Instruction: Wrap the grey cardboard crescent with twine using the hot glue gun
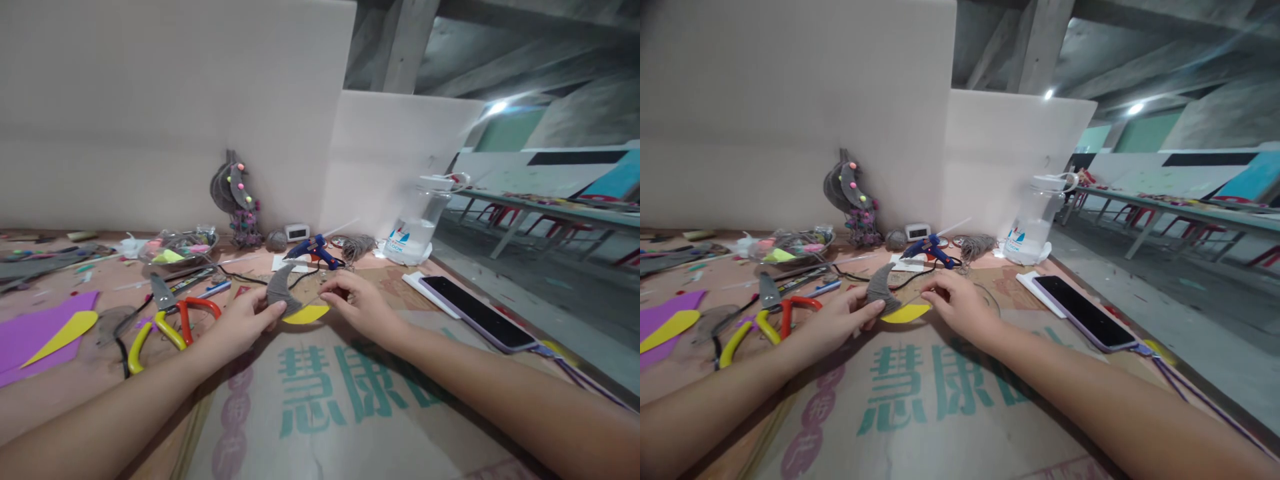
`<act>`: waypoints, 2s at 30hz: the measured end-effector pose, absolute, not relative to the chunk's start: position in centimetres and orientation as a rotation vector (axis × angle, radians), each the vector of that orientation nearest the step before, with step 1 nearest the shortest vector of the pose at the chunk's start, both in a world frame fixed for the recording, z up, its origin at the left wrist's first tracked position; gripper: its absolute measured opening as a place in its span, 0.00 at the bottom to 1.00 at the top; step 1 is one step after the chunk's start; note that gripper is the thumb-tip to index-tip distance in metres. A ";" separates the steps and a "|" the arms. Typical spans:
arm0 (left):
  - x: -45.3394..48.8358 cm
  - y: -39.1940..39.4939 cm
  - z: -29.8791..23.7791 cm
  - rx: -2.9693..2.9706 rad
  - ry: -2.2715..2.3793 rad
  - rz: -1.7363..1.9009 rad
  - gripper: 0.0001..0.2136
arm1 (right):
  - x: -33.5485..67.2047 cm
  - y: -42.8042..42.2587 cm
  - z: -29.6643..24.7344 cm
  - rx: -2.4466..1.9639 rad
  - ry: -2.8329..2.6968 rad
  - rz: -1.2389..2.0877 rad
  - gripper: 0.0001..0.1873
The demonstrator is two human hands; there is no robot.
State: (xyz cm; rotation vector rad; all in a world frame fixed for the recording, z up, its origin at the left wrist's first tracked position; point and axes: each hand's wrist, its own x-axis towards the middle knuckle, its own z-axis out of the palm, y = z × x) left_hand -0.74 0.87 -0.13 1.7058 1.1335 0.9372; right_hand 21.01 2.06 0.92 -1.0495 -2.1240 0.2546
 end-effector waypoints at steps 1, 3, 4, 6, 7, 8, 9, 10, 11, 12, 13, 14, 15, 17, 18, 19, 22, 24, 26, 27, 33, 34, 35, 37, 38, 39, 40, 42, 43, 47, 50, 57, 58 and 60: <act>-0.8 0.9 -0.2 1.710 1.126 0.936 0.10 | 20.9 2.1 0.8 -1.063 -2.116 0.269 0.05; -0.8 0.9 -0.3 1.721 1.110 0.939 0.10 | 20.8 2.1 0.8 -1.087 -2.103 0.292 0.05; -0.8 0.9 -0.4 1.726 1.098 0.937 0.10 | 20.8 2.1 0.9 -1.096 -2.098 0.297 0.05; -0.7 1.0 -0.7 1.736 1.055 0.932 0.10 | 20.7 2.1 1.0 -1.098 -2.094 0.294 0.05; -0.7 1.0 -0.8 1.736 1.028 0.927 0.10 | 20.7 2.0 1.0 -1.092 -2.096 0.289 0.05; -0.7 1.1 -0.8 1.732 1.000 0.921 0.10 | 20.7 2.0 1.1 -1.081 -2.097 0.283 0.05; -0.7 1.1 -0.9 1.729 0.973 0.913 0.10 | 20.7 2.0 1.1 -1.069 -2.098 0.277 0.05; -0.7 1.1 -0.9 1.729 0.952 0.909 0.09 | 20.7 1.9 1.1 -1.055 -2.095 0.274 0.05; -0.6 1.1 -0.8 1.733 0.942 0.906 0.09 | 20.7 1.9 1.0 -1.042 -2.088 0.272 0.05; -0.6 1.0 -0.8 1.743 0.939 0.900 0.10 | 20.7 1.8 1.0 -1.030 -2.077 0.270 0.05; -0.7 1.0 -0.7 1.756 0.941 0.894 0.10 | 20.7 1.8 1.0 -1.017 -2.063 0.269 0.05; -0.7 0.9 -0.6 1.768 0.946 0.887 0.10 | 20.7 1.8 0.9 -1.004 -2.050 0.270 0.06; -0.7 0.9 -0.6 1.778 0.950 0.876 0.11 | 20.7 1.8 0.9 -0.990 -2.044 0.275 0.06; -0.7 0.9 -0.5 1.772 0.957 0.865 0.11 | 20.7 1.8 0.8 -0.970 -2.055 0.294 0.07; -0.7 0.9 -0.4 1.756 0.967 0.873 0.11 | 20.7 1.9 0.8 -0.970 -2.061 0.308 0.07; -0.7 0.9 -0.4 1.734 0.983 0.884 0.11 | 20.7 2.0 0.8 -0.980 -2.054 0.323 0.09; -0.7 1.1 -0.4 1.667 1.036 0.914 0.11 | 21.0 2.2 1.1 -1.059 -1.917 0.383 0.13; -0.7 1.2 -0.4 1.638 1.053 0.922 0.12 | 21.2 2.1 1.5 -1.100 -1.795 0.466 0.11; -0.7 1.3 -0.5 1.621 1.050 0.936 0.13 | 21.2 1.8 1.8 -1.111 -1.744 0.552 0.10; -0.8 1.4 -0.5 1.618 1.043 0.946 0.13 | 21.2 1.6 1.9 -1.112 -1.753 0.581 0.11; -0.7 1.4 -0.5 1.628 1.018 0.972 0.13 | 20.0 0.5 1.9 -1.229 -2.006 0.559 0.08; -0.7 1.4 -0.5 1.639 1.035 0.968 0.14 | 19.9 0.4 1.8 -1.231 -2.035 0.510 0.08; -0.7 1.3 -0.4 1.652 1.056 0.971 0.14 | 19.9 0.2 1.8 -1.215 -2.059 0.454 0.08; -0.8 1.2 -0.3 1.666 1.112 1.005 0.16 | 19.9 -0.1 1.6 -1.146 -2.095 0.341 0.09; -0.8 1.1 -0.3 1.671 1.139 1.025 0.17 | 19.9 -0.2 1.4 -1.106 -2.117 0.281 0.09; -0.9 1.0 -0.2 1.679 1.157 1.033 0.18 | 20.0 -0.3 1.3 -1.064 -2.149 0.220 0.09; -0.9 1.0 -0.2 1.685 1.166 1.025 0.19 | 20.0 -0.5 1.1 -1.021 -2.190 0.158 0.10; -1.1 0.9 -0.2 1.690 1.160 0.999 0.20 | 19.9 -0.9 0.7 -0.929 -2.309 0.034 0.10; -1.1 0.8 -0.2 1.693 1.147 1.001 0.20 | 19.9 -1.1 0.6 -0.882 -2.382 -0.012 0.10; -1.3 1.0 -0.3 1.690 1.138 1.115 0.18 | 19.6 -1.8 0.7 -0.711 -2.578 -0.016 0.10; -1.4 1.2 -0.7 1.642 1.176 1.102 0.20 | 19.6 -1.7 1.2 -0.828 -2.414 0.069 0.10; -1.5 1.0 -0.6 1.681 1.179 1.060 0.19 | 19.7 0.6 1.3 -1.196 -2.121 0.350 0.14; -1.5 0.8 -0.4 1.707 1.181 1.053 0.19 | 19.6 0.8 1.1 -1.189 -2.161 0.414 0.14; -1.4 0.6 0.1 1.759 1.196 1.040 0.18 | 19.5 1.1 0.9 -1.167 -2.216 0.556 0.13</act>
